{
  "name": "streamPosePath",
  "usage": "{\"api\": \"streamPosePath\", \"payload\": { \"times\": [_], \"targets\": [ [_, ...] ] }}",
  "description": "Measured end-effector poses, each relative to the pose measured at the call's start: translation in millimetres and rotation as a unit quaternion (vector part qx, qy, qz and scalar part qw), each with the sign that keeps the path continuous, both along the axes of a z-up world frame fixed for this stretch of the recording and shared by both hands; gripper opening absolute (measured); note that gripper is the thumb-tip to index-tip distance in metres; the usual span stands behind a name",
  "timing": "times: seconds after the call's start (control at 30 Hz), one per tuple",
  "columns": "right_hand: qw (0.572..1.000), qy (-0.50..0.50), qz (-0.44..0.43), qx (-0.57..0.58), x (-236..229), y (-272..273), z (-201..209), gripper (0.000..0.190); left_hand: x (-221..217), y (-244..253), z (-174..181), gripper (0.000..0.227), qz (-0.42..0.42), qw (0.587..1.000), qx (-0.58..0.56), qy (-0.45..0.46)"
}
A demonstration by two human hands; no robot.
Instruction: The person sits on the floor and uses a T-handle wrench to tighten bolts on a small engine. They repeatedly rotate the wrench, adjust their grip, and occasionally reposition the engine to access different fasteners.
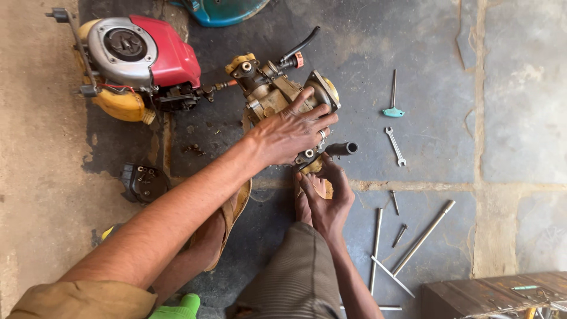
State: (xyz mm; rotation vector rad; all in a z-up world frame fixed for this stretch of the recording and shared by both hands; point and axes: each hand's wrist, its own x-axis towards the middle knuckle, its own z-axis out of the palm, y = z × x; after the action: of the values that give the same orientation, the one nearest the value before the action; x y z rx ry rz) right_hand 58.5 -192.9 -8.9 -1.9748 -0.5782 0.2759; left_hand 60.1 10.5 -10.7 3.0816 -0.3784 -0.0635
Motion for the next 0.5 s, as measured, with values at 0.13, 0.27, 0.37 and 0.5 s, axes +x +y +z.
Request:
{"api": "streamPosePath", "payload": {
  "times": [0.13,0.27,0.37,0.5],
  "targets": [
    [0.999,-0.047,-0.018,-0.002,4,-16,-3,0.042,-6,-8,21,0.079,0.033,0.992,0.068,-0.105],
    [0.994,0.062,-0.083,0.029,29,-29,-3,0.039,-25,-19,62,0.090,0.174,0.953,-0.248,-0.020],
    [0.982,0.149,0.040,0.105,59,-26,-4,0.054,-68,-41,67,0.045,0.292,0.709,-0.577,-0.280],
    [0.916,0.331,0.123,0.192,83,-13,-2,0.064,-84,-71,34,0.019,0.539,0.422,-0.631,-0.365]
  ]
}}
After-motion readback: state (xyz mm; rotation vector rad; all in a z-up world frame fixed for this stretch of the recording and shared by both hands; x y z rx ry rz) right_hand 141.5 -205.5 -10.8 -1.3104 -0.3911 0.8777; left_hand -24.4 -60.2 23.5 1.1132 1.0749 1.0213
